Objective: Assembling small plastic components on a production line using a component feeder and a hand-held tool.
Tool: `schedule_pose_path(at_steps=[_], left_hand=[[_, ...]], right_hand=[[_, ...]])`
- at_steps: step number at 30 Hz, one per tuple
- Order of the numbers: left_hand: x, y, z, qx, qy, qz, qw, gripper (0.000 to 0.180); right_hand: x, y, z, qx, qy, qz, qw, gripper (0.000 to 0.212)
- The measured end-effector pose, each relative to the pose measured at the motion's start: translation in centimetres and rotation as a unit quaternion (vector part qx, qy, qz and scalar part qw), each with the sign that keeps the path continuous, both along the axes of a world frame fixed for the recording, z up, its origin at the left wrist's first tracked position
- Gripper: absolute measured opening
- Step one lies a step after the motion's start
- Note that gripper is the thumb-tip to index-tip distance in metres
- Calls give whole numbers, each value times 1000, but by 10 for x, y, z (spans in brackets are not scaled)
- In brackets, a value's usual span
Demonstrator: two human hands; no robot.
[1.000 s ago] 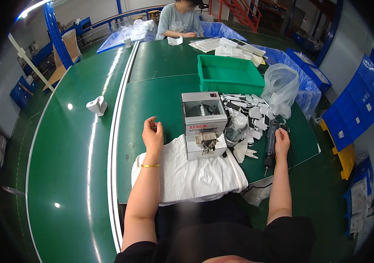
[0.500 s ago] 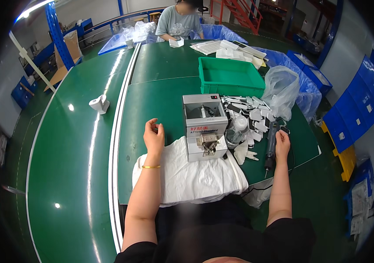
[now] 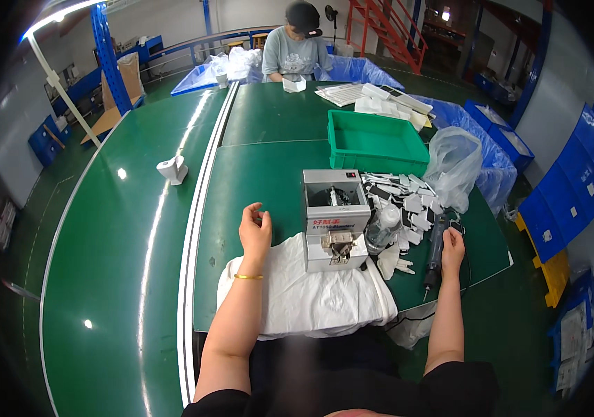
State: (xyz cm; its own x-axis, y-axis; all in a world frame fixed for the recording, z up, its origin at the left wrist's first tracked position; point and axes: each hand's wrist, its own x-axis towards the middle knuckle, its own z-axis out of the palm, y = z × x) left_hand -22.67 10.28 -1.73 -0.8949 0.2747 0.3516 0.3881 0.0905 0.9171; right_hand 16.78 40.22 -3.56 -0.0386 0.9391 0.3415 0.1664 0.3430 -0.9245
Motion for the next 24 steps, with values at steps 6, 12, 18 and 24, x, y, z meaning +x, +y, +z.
schedule_pose_path(at_steps=[6, 12, 18, 24], left_hand=[[2, -1, 3, -5, 4, 1, 1000, 25], [1, -1, 2, -9, 7, 4, 1000, 24], [1, -1, 1, -12, 1, 5, 1000, 24], [-1, 0, -2, -8, 5, 5, 1000, 24]], right_hand=[[1, 0, 1, -15, -9, 5, 1000, 32], [1, 1, -1, -17, -2, 3, 1000, 31], [1, 1, -1, -17, -3, 5, 1000, 31], [-1, -1, 2, -21, -6, 0, 1000, 31]])
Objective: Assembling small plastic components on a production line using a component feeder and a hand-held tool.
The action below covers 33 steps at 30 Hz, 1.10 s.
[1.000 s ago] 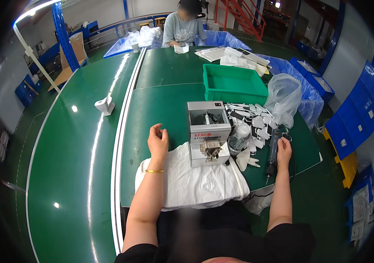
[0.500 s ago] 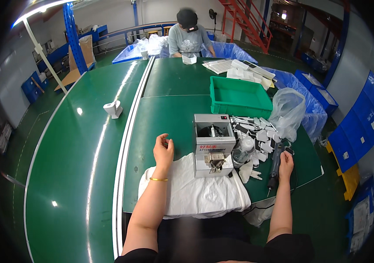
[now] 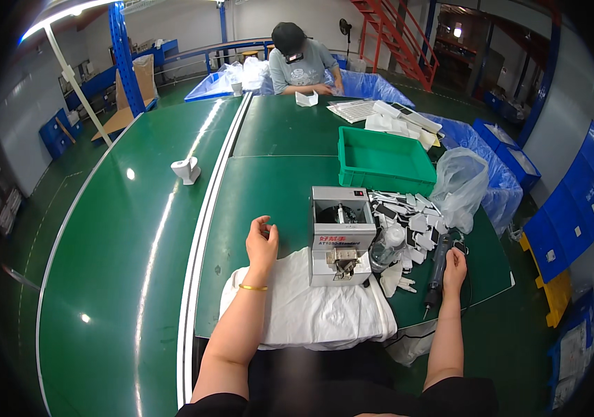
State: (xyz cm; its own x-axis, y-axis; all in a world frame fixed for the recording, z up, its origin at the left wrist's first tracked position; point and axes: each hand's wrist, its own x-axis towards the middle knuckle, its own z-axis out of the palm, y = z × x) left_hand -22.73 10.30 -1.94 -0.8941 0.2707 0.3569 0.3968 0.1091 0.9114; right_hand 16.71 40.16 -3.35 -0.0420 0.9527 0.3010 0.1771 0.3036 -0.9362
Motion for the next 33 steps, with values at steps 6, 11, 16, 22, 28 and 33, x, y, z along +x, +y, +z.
schedule_pose_path(at_steps=[6, 11, 16, 22, 28, 33], left_hand=[[1, 0, 2, 1, -13, -5, 1000, 24], [-1, -1, -2, 3, -5, -8, 1000, 24], [1, -2, 0, 0, -8, -9, 1000, 24], [3, -3, 7, -3, -20, -20, 1000, 25], [0, -3, 2, 10, -25, -25, 999, 25], [1, -2, 3, 9, -22, -20, 1000, 24]], right_hand=[[0, 0, 0, 0, -6, 1, 1000, 31], [-1, 2, -5, 12, 16, -5, 1000, 30], [0, 0, -2, 16, 10, -3, 1000, 29], [-2, -3, 3, 7, 9, -11, 1000, 30], [-2, -2, 3, -15, 2, 10, 1000, 32], [0, -1, 2, -11, 1, 10, 1000, 32]])
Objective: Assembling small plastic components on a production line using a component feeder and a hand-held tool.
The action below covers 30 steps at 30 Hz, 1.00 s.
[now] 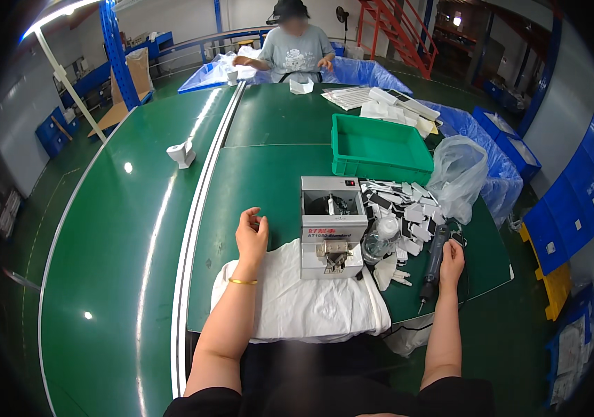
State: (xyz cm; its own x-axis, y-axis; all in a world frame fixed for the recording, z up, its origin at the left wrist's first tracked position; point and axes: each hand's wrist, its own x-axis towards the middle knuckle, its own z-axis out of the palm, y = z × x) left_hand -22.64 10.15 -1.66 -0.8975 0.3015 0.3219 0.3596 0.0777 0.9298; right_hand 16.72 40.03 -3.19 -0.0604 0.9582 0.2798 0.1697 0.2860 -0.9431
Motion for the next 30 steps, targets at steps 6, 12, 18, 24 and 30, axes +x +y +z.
schedule_pose_path(at_steps=[6, 12, 18, 24, 30], left_hand=[[-1, 0, -2, -3, 10, 7, 1000, 24], [-1, 0, -1, -2, 3, 4, 1000, 25], [-1, -1, -2, -5, 6, 9, 1000, 25], [-1, -1, -1, -4, 8, 9, 1000, 25], [-2, 0, -2, -7, 14, 14, 1000, 25]], right_hand=[[-2, -1, 0, 17, 8, -11, 1000, 30], [-1, 2, -4, 9, 5, -7, 1000, 31], [-2, 0, -3, 13, 11, -12, 1000, 29], [-1, 3, -5, 19, 9, -12, 1000, 30], [-1, 3, -5, 19, 5, -14, 1000, 30]])
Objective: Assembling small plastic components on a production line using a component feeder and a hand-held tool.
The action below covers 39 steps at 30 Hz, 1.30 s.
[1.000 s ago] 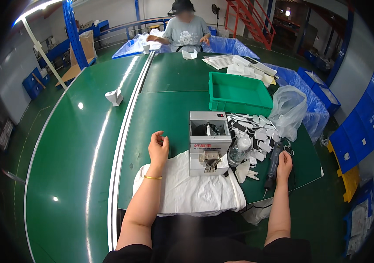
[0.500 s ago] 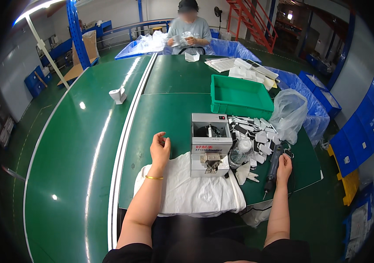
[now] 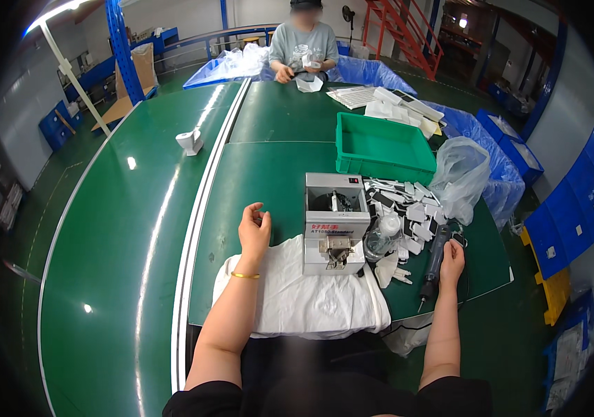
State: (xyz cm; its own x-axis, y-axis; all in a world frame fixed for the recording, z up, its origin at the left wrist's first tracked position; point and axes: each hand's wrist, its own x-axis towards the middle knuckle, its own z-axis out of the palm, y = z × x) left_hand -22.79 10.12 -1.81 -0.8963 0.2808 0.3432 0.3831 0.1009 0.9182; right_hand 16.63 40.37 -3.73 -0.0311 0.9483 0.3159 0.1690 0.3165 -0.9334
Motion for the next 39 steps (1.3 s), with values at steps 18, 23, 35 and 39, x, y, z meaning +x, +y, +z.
schedule_pose_path(at_steps=[18, 23, 35, 39], left_hand=[[3, -2, 7, -19, -23, -9, 1000, 28], [5, -3, 10, -22, -26, -8, 999, 29], [7, -2, 12, -31, -30, -11, 999, 29], [6, -3, 12, -29, -27, -13, 999, 29]], right_hand=[[2, 2, -1, -8, 11, 16, 1000, 32], [0, -1, 2, 0, 6, 8, 1000, 31], [2, 2, -1, 4, -1, 3, 1000, 31], [1, 2, 0, -1, 9, 8, 1000, 31]])
